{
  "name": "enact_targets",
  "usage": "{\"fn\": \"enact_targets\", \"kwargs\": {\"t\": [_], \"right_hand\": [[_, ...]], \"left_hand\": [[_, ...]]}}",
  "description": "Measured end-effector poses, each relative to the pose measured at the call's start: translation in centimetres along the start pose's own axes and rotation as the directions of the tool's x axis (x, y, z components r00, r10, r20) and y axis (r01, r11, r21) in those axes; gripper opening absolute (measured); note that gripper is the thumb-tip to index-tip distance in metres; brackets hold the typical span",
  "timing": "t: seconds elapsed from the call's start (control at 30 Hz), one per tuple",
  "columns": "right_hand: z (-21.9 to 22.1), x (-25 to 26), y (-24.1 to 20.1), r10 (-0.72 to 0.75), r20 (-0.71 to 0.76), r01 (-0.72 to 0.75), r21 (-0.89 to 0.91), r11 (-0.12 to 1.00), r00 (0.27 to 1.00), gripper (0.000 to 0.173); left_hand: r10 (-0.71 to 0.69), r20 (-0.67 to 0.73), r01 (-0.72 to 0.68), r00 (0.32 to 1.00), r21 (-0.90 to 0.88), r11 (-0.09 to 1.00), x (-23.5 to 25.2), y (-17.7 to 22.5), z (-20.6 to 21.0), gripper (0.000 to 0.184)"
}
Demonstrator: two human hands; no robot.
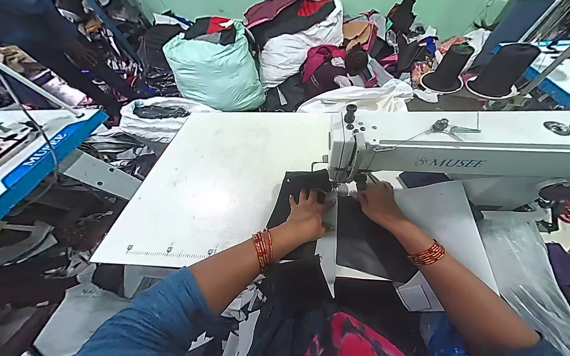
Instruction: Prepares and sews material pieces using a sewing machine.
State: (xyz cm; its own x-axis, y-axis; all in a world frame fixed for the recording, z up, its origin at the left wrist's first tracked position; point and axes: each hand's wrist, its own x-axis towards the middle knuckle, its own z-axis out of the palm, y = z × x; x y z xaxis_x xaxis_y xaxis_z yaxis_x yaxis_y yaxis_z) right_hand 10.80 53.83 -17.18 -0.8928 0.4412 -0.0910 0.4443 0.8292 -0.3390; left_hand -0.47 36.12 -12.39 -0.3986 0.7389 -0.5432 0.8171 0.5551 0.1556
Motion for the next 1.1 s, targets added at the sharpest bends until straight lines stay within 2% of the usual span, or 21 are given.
{"fn": "enact_targets", "kwargs": {"t": [0.33,0.77,0.9,0.97,1.0,1.1], "right_hand": [[0.1,-0.1,0.3,-0.013,-0.012,0.014,0.071,0.997,1.0,0.032],[0.2,0.1,0.1,-0.004,-0.006,0.005,0.055,0.998,1.0,0.032],[0.0,0.1,0.1,-0.009,-0.044,0.012,0.07,0.997,0.999,0.028],[0.4,0.0,0.4,-0.047,-0.105,0.055,0.079,0.995,0.993,0.026],[0.6,-0.2,0.4,-0.048,-0.088,0.055,0.077,0.996,0.995,0.028],[0.6,0.4,0.6,-0.052,-0.063,0.056,0.049,0.997,0.997,0.031]], "left_hand": [[-0.006,0.038,0.005,0.999,0.009,1.0,-0.4,-0.1,-0.6,0.07],[-0.024,0.073,0.017,0.997,0.096,0.995,-0.8,0.5,-0.5,0.071],[-0.005,0.032,0.001,0.999,0.112,0.994,-0.6,0.1,-0.1,0.072],[0.025,-0.068,-0.02,0.997,0.083,0.996,-0.6,-0.3,0.5,0.07],[0.043,-0.104,-0.037,0.994,0.065,0.997,-0.6,-0.5,1.1,0.068],[0.023,-0.057,-0.02,0.998,0.049,0.999,-0.5,-0.3,0.5,0.07]]}}
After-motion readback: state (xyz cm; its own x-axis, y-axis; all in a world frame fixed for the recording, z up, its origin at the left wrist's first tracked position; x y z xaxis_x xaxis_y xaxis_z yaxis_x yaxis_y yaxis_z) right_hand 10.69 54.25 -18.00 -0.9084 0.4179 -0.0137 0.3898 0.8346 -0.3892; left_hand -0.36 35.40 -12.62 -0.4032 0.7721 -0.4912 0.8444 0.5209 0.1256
